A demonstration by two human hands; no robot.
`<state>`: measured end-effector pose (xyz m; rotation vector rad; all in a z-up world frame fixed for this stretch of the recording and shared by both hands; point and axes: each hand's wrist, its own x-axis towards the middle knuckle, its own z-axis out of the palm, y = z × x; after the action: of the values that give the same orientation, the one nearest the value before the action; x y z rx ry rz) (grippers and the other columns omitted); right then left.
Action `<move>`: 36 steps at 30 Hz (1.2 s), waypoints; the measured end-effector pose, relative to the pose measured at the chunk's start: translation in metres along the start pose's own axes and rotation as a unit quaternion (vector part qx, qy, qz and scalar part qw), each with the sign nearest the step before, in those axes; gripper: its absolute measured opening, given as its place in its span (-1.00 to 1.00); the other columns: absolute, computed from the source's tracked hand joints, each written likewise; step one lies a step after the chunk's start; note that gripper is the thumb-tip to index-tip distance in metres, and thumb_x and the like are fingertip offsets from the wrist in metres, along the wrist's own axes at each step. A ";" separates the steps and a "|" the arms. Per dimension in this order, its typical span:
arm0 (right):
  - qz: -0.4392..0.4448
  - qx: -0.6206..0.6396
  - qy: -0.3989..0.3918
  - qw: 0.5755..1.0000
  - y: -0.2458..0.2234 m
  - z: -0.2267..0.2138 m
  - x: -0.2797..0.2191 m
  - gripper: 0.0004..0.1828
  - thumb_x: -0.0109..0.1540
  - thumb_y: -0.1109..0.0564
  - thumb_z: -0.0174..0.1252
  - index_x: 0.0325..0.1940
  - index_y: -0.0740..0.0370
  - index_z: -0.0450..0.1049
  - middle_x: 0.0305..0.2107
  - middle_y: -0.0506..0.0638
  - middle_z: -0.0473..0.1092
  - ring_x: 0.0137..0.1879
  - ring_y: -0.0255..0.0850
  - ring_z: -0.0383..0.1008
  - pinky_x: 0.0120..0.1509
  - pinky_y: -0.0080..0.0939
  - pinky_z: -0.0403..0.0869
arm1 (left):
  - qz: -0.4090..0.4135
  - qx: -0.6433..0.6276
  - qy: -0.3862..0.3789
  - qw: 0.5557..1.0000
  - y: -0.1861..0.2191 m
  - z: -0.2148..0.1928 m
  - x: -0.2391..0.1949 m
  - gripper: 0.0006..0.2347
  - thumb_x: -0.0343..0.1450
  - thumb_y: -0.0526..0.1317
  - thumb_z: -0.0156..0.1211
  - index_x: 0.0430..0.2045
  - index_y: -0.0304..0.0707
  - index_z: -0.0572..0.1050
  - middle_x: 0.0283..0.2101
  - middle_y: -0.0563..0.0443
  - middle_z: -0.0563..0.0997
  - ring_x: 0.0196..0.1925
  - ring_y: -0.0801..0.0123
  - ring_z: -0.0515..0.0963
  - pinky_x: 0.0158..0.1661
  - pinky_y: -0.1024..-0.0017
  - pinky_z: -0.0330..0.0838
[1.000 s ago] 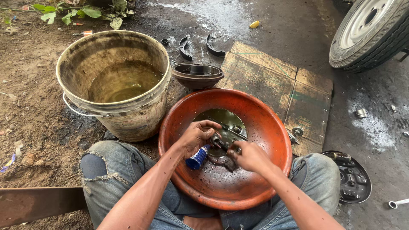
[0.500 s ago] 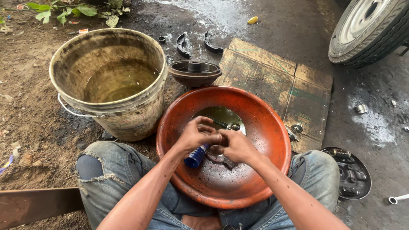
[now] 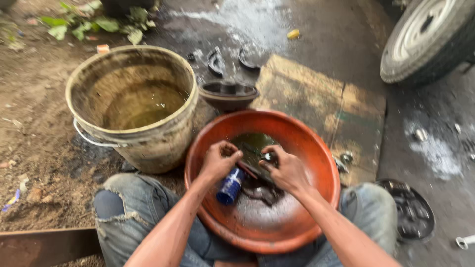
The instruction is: The person sits on the ground and scrubs various mechanical parts in a red basin filled with dark liquid. They handle multiple small components, rubbing them by hand and occasionally using a green-handled brush to clean surfaces.
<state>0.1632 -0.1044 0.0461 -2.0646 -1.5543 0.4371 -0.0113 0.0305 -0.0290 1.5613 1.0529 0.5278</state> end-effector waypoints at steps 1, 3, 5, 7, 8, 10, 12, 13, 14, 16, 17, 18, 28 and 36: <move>0.020 0.040 0.011 0.999 0.003 -0.004 0.000 -0.69 0.25 -0.03 0.21 0.03 0.06 0.44 -0.28 0.11 0.61 -0.32 -0.07 0.65 -0.26 -0.01 0.58 | -0.009 0.003 -0.001 1.000 0.000 -0.001 0.000 -0.84 0.32 -0.18 0.40 -0.37 -0.27 0.64 -0.36 0.06 0.70 -0.33 0.48 0.65 -0.23 0.44 0.56; 0.060 0.065 0.041 0.995 0.005 -0.009 0.000 -0.69 0.30 -0.08 0.17 0.07 0.03 0.41 -0.34 0.12 0.59 -0.37 -0.03 0.63 -0.28 -0.01 0.54 | -0.018 -0.001 0.004 1.000 0.000 0.000 -0.002 -0.85 0.33 -0.19 0.38 -0.38 -0.27 0.64 -0.36 0.04 0.71 -0.32 0.45 0.65 -0.21 0.42 0.56; 0.097 0.035 0.084 0.991 0.004 -0.012 -0.002 -0.67 0.32 -0.08 0.16 0.14 0.00 0.39 -0.45 0.18 0.56 -0.40 0.07 0.55 -0.28 0.06 0.44 | -0.016 -0.012 0.017 1.000 0.004 0.002 -0.002 -0.86 0.32 -0.20 0.38 -0.40 -0.29 0.64 -0.36 -0.01 0.71 -0.32 0.41 0.65 -0.21 0.39 0.56; 0.084 0.020 -0.045 0.995 0.002 -0.007 -0.004 -0.74 0.32 -0.02 0.17 0.07 0.02 0.43 -0.37 0.15 0.58 -0.25 0.02 0.60 -0.18 0.00 0.46 | -0.016 0.030 0.006 0.999 0.006 0.000 -0.006 -0.85 0.31 -0.21 0.38 -0.38 -0.28 0.64 -0.33 -0.04 0.73 -0.27 0.37 0.69 -0.15 0.37 0.57; 0.078 0.013 -0.112 0.991 0.003 -0.004 -0.006 -0.78 0.32 0.01 0.17 0.04 0.02 0.45 -0.32 0.14 0.59 -0.17 -0.01 0.62 -0.13 -0.04 0.47 | -0.017 0.050 0.000 0.999 0.006 -0.001 -0.011 -0.85 0.30 -0.21 0.38 -0.37 -0.28 0.64 -0.31 -0.05 0.74 -0.24 0.34 0.71 -0.12 0.37 0.58; 0.059 -0.028 -0.086 0.994 0.013 -0.003 -0.019 -0.71 0.25 -0.01 0.26 0.03 0.02 0.48 -0.27 0.10 0.59 -0.12 0.00 0.61 -0.13 -0.02 0.49 | -0.010 0.086 -0.015 0.996 0.004 -0.003 -0.023 -0.84 0.30 -0.21 0.36 -0.35 -0.28 0.65 -0.27 -0.09 0.74 -0.17 0.29 0.72 -0.06 0.33 0.56; 0.027 -0.012 -0.031 0.999 0.034 -0.011 -0.003 -0.68 0.23 -0.03 0.27 0.02 0.04 0.48 -0.23 0.05 0.60 -0.10 -0.04 0.63 -0.08 -0.03 0.53 | 0.012 0.115 -0.018 0.993 0.011 -0.008 -0.013 -0.83 0.30 -0.20 0.35 -0.33 -0.28 0.66 -0.23 -0.12 0.74 -0.12 0.24 0.73 -0.01 0.29 0.54; 0.020 0.029 -0.001 0.999 0.052 -0.022 -0.002 -0.69 0.24 -0.05 0.25 0.01 0.06 0.47 -0.22 0.03 0.61 -0.09 -0.08 0.65 -0.04 -0.05 0.56 | 0.015 0.127 -0.024 0.991 0.010 -0.008 -0.017 -0.82 0.29 -0.20 0.35 -0.33 -0.28 0.66 -0.22 -0.13 0.74 -0.11 0.21 0.73 0.01 0.28 0.53; 0.013 0.069 0.031 0.997 0.071 -0.032 0.001 -0.69 0.25 -0.06 0.22 0.01 0.08 0.46 -0.21 0.01 0.62 -0.09 -0.12 0.68 0.00 -0.08 0.59 | 0.019 0.139 -0.031 0.990 0.010 -0.007 -0.021 -0.81 0.29 -0.19 0.35 -0.32 -0.28 0.66 -0.21 -0.14 0.74 -0.09 0.19 0.73 0.03 0.26 0.53; 0.121 0.003 0.032 0.992 0.119 -0.062 0.015 -0.57 0.23 -0.17 0.15 0.08 0.07 0.40 -0.08 -0.02 0.58 -0.01 -0.11 0.65 0.08 -0.08 0.59 | 0.004 0.151 -0.049 0.987 0.015 -0.003 -0.022 -0.80 0.30 -0.16 0.34 -0.31 -0.28 0.65 -0.21 -0.16 0.73 -0.08 0.16 0.73 0.04 0.25 0.53; 0.210 -0.049 -0.009 0.976 0.145 -0.078 0.023 -0.57 0.28 -0.21 0.13 0.14 -0.01 0.38 -0.06 0.05 0.57 0.01 -0.06 0.63 0.11 -0.04 0.55 | -0.004 0.156 -0.055 0.986 0.017 -0.003 -0.024 -0.79 0.31 -0.15 0.34 -0.31 -0.28 0.65 -0.21 -0.17 0.73 -0.08 0.15 0.73 0.04 0.24 0.53; 0.298 -0.100 -0.049 0.948 0.171 -0.095 0.024 -0.57 0.33 -0.24 0.11 0.21 -0.08 0.37 -0.04 0.11 0.55 0.04 -0.01 0.60 0.14 0.00 0.50 | -0.002 0.178 -0.066 0.982 0.018 -0.003 -0.025 -0.79 0.31 -0.15 0.34 -0.31 -0.28 0.65 -0.20 -0.18 0.72 -0.07 0.13 0.71 0.05 0.22 0.52; 0.423 -0.236 -0.188 0.855 0.330 -0.096 -0.022 -0.46 0.14 -0.20 0.40 0.15 -0.10 0.49 0.18 0.05 0.46 0.34 0.00 0.44 0.39 0.02 0.41 | -0.017 0.264 -0.107 0.958 0.024 0.003 -0.031 -0.73 0.34 -0.10 0.32 -0.19 -0.24 0.63 -0.08 -0.26 0.68 0.06 0.02 0.65 0.12 0.15 0.47; 0.399 -0.246 -0.234 0.852 0.341 -0.090 -0.020 -0.37 0.06 -0.09 0.45 0.20 -0.03 0.47 0.20 0.05 0.46 0.33 0.01 0.47 0.38 0.03 0.46 | -0.056 0.354 -0.164 0.919 0.028 0.021 -0.036 -0.27 0.19 -0.04 0.48 0.26 -0.26 0.30 0.29 -0.28 0.36 0.30 -0.05 0.40 0.29 0.16 0.28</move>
<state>0.4747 -0.2137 -0.0781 -3.1811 -1.0020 0.9760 -0.0024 -0.0104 -0.0011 2.1036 1.1185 -0.2369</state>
